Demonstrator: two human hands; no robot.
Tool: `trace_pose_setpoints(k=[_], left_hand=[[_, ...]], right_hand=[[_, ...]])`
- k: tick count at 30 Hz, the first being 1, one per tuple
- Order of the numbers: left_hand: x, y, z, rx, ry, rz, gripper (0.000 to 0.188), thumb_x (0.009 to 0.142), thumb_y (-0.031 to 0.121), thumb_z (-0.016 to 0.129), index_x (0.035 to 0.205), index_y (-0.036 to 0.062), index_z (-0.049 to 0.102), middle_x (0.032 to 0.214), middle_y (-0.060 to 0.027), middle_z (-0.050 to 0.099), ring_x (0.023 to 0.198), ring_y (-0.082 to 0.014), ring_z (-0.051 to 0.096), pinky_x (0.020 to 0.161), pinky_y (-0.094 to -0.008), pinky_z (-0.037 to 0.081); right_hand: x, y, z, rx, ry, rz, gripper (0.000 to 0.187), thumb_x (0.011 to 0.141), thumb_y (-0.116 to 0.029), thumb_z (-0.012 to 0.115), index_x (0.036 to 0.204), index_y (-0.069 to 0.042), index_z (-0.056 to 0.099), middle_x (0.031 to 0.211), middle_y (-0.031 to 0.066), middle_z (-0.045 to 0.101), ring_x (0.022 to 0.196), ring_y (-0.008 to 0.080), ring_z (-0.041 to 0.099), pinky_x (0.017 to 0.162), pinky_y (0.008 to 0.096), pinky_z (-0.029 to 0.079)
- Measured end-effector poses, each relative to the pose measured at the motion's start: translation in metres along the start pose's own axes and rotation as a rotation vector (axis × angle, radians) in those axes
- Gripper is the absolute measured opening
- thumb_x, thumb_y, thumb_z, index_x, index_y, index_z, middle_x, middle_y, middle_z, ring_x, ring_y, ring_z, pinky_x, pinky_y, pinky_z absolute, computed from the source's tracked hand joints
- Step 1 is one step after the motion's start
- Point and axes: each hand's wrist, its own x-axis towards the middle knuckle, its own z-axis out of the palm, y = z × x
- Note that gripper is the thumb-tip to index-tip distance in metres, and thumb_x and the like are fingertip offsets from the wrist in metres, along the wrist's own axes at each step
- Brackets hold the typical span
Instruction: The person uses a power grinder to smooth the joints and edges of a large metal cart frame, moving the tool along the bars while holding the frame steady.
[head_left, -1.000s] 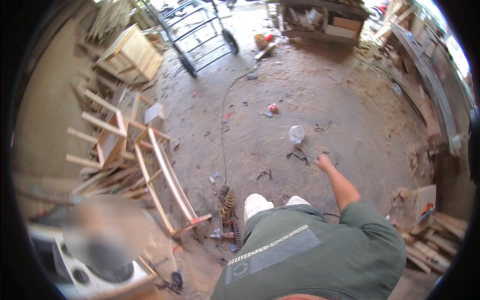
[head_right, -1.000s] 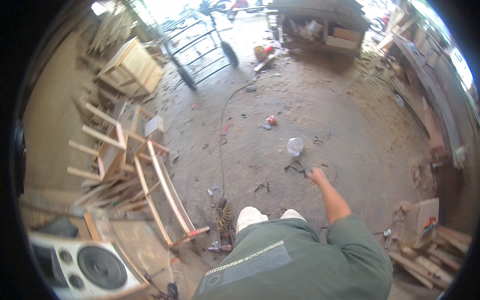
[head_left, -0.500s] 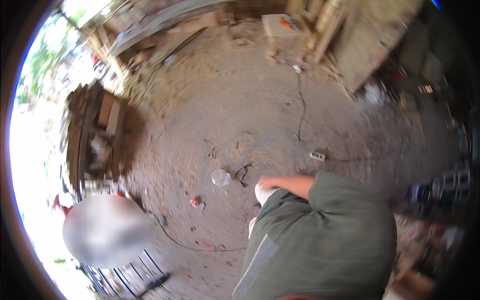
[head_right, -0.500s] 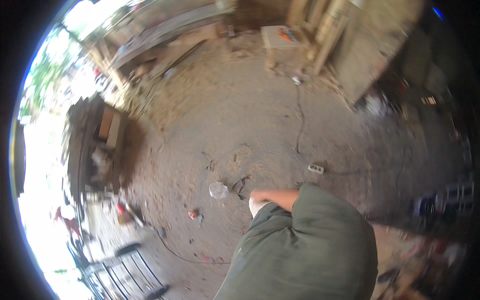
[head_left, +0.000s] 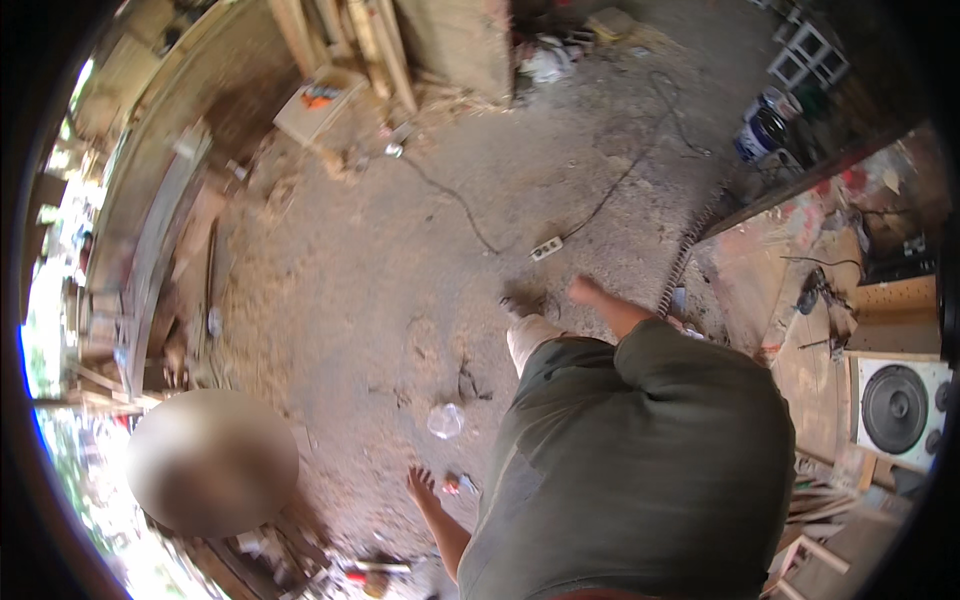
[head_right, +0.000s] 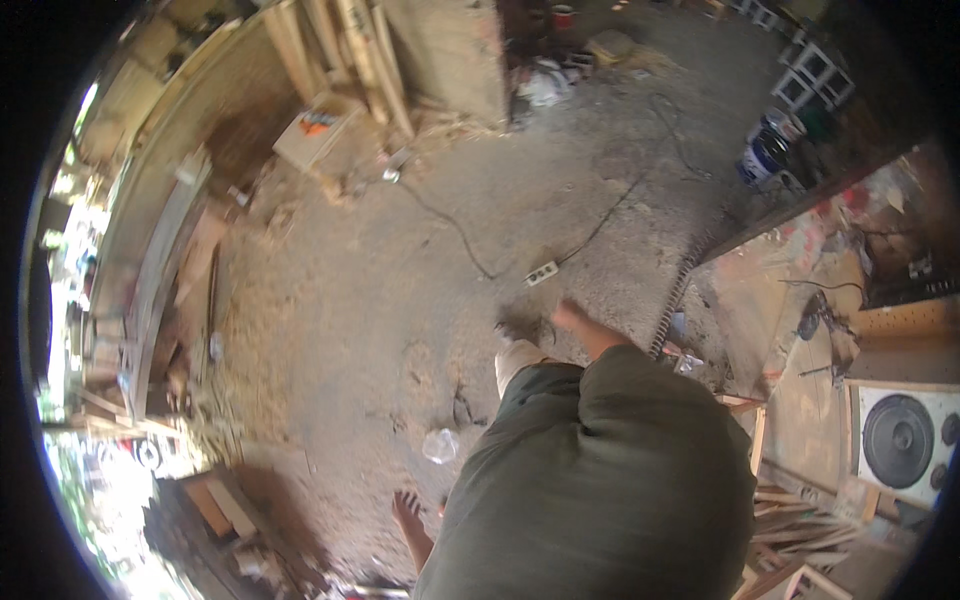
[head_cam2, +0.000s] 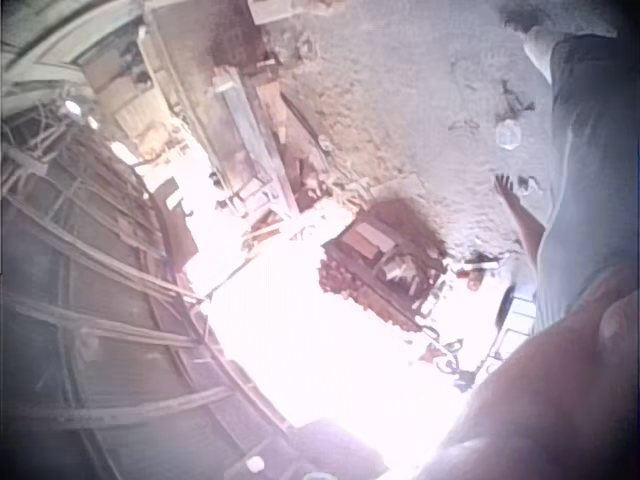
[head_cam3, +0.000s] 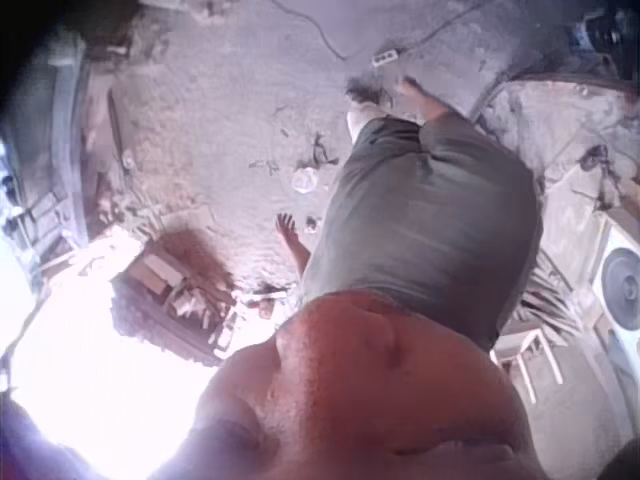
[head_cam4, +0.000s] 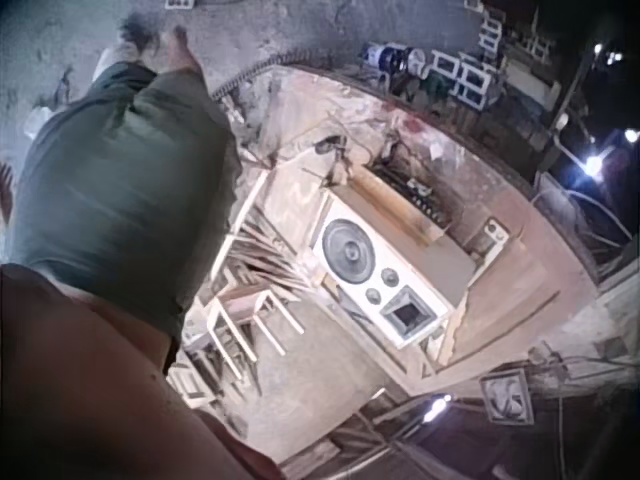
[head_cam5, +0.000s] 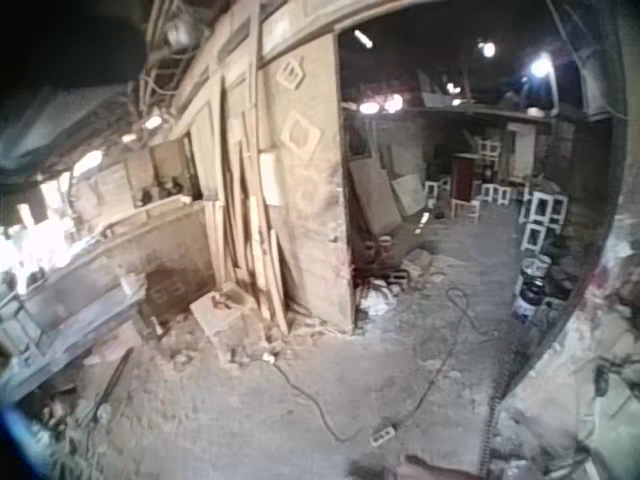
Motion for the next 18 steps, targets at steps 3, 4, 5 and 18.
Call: trace_pose_setpoints(k=[3,4,5,18], left_hand=[[0.038,0.132,0.184,0.171,-0.320,0.185,0.053,0.100,0.045,0.061,0.141,0.0123,0.055,0.125,-0.0099,0.069,0.107,-0.0238,0.069,0.088,-0.0417,0.049],[0.042,0.150,0.229,0.233,-0.423,0.263,0.049,0.101,0.043,0.062,0.138,0.0109,0.059,0.125,-0.0101,0.070,0.106,-0.0233,0.070,0.086,-0.0396,0.050],[0.041,0.174,0.273,0.349,-0.476,0.369,0.049,0.102,0.043,0.062,0.137,0.0094,0.061,0.125,-0.0110,0.070,0.106,-0.0233,0.071,0.086,-0.0390,0.051],[0.187,0.289,0.316,0.558,-0.436,-0.007,0.049,0.100,0.049,0.063,0.119,0.0032,0.066,0.105,-0.0117,0.072,0.082,-0.0262,0.071,0.069,-0.0389,0.055]], right_hand=[[-0.025,0.013,0.024,-0.106,-0.388,0.003,0.033,0.086,-0.027,0.064,0.098,0.001,0.074,0.096,0.0255,0.073,0.093,0.0426,0.071,0.080,0.0524,0.056],[-0.021,0.007,0.013,-0.150,-0.481,-0.022,0.033,0.087,-0.028,0.064,0.100,0.001,0.074,0.098,0.0245,0.073,0.093,0.0421,0.071,0.081,0.0523,0.056],[-0.012,0.004,0.004,-0.153,-0.542,-0.034,0.033,0.087,-0.028,0.063,0.102,0.000,0.074,0.099,0.0236,0.074,0.094,0.0417,0.071,0.081,0.0521,0.056],[0.325,-0.075,-0.098,-0.267,0.235,-0.342,0.011,0.094,-0.015,0.059,0.092,-0.010,0.068,0.085,0.0139,0.062,0.090,0.0303,0.066,0.072,0.0440,0.056]])
